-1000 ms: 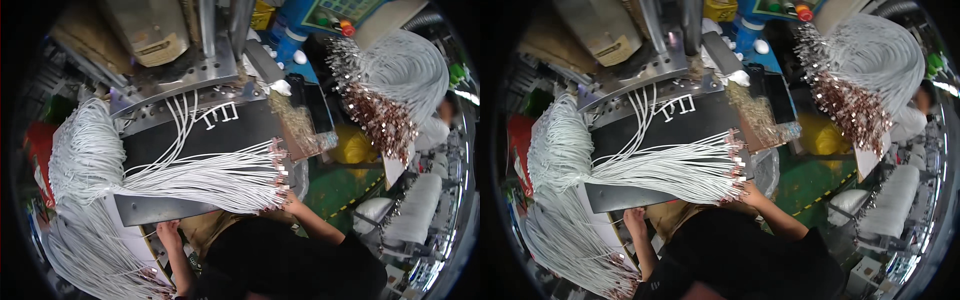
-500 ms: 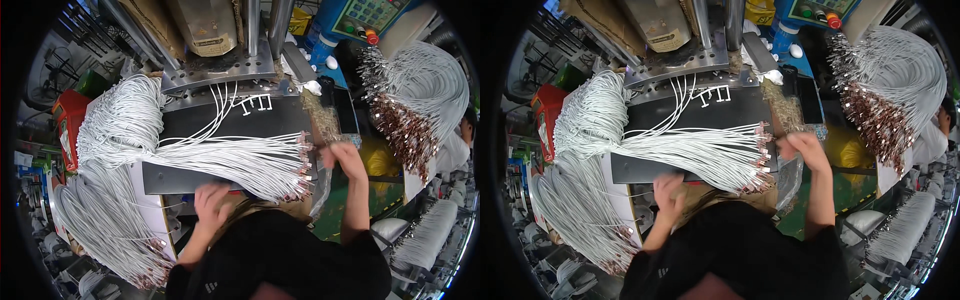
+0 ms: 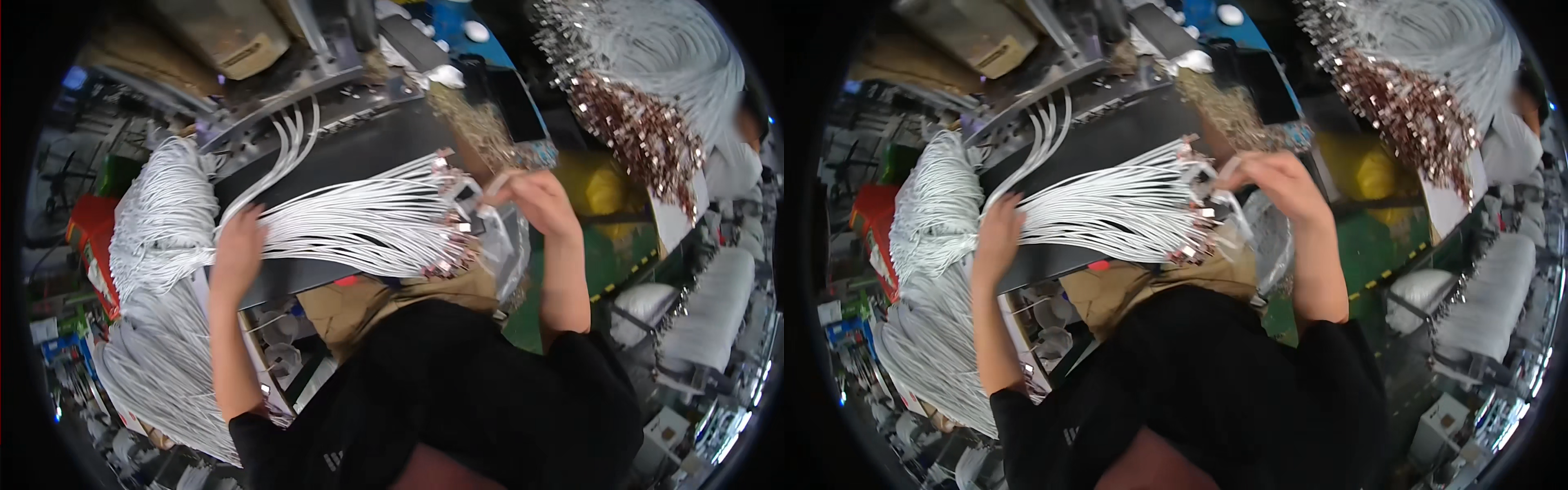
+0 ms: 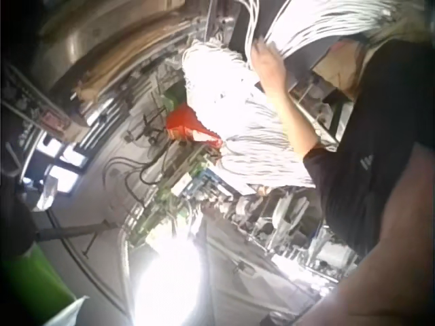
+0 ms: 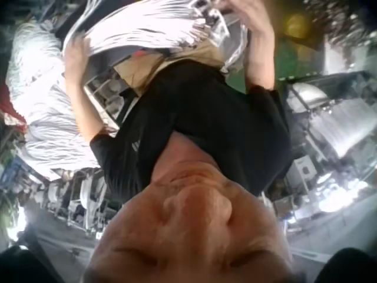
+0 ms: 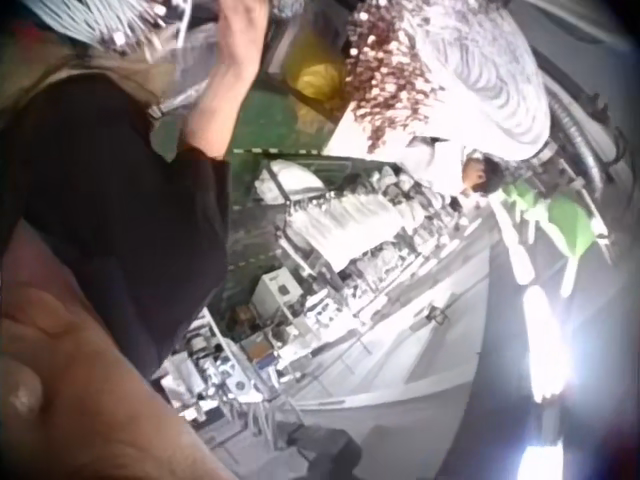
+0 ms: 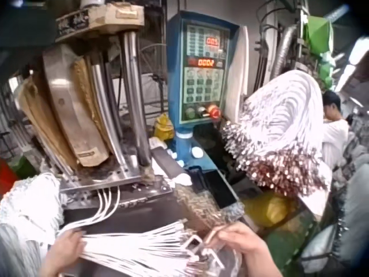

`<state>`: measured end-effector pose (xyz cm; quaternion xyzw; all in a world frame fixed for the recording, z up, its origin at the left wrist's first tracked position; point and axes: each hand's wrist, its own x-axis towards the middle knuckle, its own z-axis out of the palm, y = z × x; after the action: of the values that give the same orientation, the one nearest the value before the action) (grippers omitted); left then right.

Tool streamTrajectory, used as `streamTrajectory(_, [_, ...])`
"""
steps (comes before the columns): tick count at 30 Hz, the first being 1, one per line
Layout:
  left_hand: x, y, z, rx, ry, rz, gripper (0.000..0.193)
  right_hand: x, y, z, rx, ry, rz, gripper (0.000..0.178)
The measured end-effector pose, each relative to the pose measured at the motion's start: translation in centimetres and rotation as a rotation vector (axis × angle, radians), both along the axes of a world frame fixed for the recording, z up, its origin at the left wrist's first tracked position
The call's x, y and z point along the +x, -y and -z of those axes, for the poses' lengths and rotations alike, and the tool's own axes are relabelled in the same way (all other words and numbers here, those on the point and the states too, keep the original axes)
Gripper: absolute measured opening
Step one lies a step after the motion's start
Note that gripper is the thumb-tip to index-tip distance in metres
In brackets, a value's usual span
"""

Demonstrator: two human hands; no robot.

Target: Organize and bundle groups of white wires into specific harnesses at a manual assembly station.

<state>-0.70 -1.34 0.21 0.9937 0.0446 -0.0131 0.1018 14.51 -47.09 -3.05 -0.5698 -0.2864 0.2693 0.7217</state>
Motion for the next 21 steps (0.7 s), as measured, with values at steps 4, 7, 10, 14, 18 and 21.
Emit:
streamTrajectory(4, [0.2, -2.1, -0.3, 0.020, -0.076, 0.097, 0.027, -2.6, 11.1, 11.3, -0.160, -0.468, 0.217, 0.041])
streamTrajectory(7, [0.5, -2.4, 0.1, 0.055, -0.076, 0.105, 0.026, -5.8, 13.6, 22.8, -0.973, -0.302, 0.422, 0.030])
streamTrajectory(10, [0.2, -3.6, -0.9, -0.182, 0.120, 0.017, 0.022, -9.4, 13.7, 28.0, -1.377, 0.199, 0.564, 0.023])
streamTrajectory(14, [-0.1, -3.4, -3.8, -0.492, 0.177, -0.351, 0.029, -9.5, 8.0, 21.3, -0.926, 0.459, 1.039, 0.016])
streamTrajectory(18, [2.0, 3.9, -3.9, -0.349, -0.245, -0.121, 0.039, -6.0, -3.0, 6.2, -0.430, 0.524, 0.812, 0.025])
streamTrajectory(21, [4.0, 9.3, -3.1, -0.438, 0.027, 0.331, 0.035, -5.1, -12.7, -2.3, -0.390, 1.133, 0.503, 0.039])
